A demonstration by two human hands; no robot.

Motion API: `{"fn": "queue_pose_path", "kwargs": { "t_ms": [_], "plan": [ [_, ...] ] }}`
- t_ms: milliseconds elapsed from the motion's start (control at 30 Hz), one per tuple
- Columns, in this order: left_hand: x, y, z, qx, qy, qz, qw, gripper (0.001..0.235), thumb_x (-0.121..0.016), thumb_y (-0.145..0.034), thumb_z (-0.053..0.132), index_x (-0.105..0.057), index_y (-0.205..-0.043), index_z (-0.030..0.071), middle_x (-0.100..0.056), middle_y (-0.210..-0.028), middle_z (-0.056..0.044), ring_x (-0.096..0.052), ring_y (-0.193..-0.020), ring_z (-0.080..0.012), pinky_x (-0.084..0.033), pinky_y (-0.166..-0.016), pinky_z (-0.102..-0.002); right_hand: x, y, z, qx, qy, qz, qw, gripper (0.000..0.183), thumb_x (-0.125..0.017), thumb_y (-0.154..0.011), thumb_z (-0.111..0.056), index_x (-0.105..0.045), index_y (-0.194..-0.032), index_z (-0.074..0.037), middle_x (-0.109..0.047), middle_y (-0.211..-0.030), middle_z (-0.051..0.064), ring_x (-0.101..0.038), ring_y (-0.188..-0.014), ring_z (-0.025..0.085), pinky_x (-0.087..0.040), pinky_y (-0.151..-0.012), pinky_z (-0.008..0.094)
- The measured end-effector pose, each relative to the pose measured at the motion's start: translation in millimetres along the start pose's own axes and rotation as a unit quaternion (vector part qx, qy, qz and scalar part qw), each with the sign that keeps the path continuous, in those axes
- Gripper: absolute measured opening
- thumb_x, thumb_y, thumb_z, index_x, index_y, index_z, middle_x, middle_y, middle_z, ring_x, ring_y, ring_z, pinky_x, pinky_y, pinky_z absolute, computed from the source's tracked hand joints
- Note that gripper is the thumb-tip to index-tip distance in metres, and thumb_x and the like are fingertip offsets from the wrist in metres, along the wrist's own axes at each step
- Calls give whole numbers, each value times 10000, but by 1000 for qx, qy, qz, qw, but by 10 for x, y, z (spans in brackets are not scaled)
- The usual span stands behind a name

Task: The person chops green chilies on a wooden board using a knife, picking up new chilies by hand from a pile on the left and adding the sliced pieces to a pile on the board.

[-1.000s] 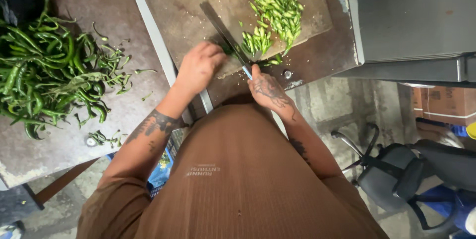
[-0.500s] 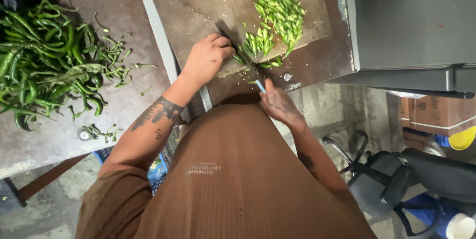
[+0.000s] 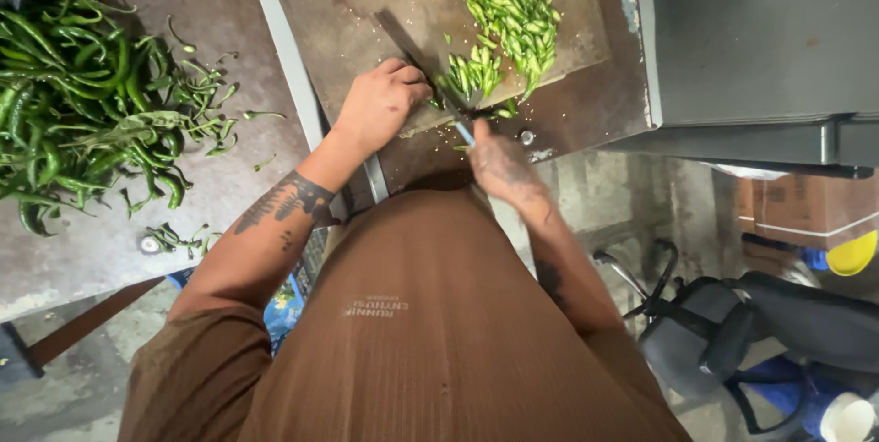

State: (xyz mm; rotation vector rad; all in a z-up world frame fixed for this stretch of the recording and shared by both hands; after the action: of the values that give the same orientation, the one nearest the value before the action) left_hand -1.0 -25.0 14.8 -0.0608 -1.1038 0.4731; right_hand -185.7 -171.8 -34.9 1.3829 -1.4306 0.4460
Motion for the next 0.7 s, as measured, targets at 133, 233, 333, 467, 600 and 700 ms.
{"fn": "queue_pose_path", "kwargs": {
  "t_ms": [133, 233, 333, 467, 600, 700],
  "plan": [
    [78, -28, 25, -7, -4, 38, 999, 250, -600, -841, 127, -782, -1011, 148, -709, -1105, -12, -628, -1080, -249, -547, -849, -372, 291, 269, 114, 27, 22, -26, 999, 276, -582, -1005, -246, -512, -1164, -32, -682, -893, 234, -675, -870, 438, -522, -733, 518],
    [19, 17, 26, 6, 1, 6, 1000, 236, -606, -846, 128, -778, -1008, 131, -709, -1082, -10, -626, -1064, -248, -557, -860, -380, 368, 528, -44, 43, -37, -37, 998, 274, -574, -970, -244, -512, -1157, -52, -659, -877, 256, -671, -856, 437, -523, -731, 510],
    [41, -7, -11, 15, 13, 14, 1000, 225, -603, -846, 120, -772, -994, 132, -715, -1110, -15, -634, -1058, -246, -559, -827, -382, 248, 315, -266, 31, -104, -29, 994, 270, -555, -1007, -234, -482, -1168, -29, -639, -894, 288, -646, -881, 481, -497, -740, 549],
    [52, 99, 44, -22, 8, 1, 1000, 243, -608, -858, 126, -767, -1041, 117, -713, -1104, -26, -644, -1086, -261, -559, -838, -383, -83, -83, -223, -26, -36, -17, 999, 274, -537, -1024, -240, -435, -1137, -12, -685, -903, 294, -659, -902, 525, -520, -780, 591],
    [218, 150, 39, -25, 50, 63, 996, 247, -663, -851, 128, -761, -1076, 107, -709, -1137, -45, -637, -1099, -275, -552, -902, -384, -144, -243, -144, -6, -55, 11, 998, 276, -563, -1000, -217, -426, -1123, -11, -685, -896, 320, -649, -887, 550, -509, -760, 623],
    [167, 169, 6, -2, 53, 50, 997, 237, -704, -823, 118, -764, -1052, 107, -728, -1132, -42, -632, -1055, -288, -543, -899, -391, -145, -152, -186, -26, -51, -2, 998, 279, -572, -1003, -214, -424, -1123, -10, -681, -886, 324, -647, -885, 550, -507, -762, 622]
  ]
}}
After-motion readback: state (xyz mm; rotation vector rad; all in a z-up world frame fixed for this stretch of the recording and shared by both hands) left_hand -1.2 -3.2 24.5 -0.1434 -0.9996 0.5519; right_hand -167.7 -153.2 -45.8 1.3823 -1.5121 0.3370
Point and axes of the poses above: each hand's wrist, its own y-axis away from the middle knuckle, its own x-axis out of the back of the hand, z = x × y, the point moved 5 cm from there along -y, towards the middle knuckle
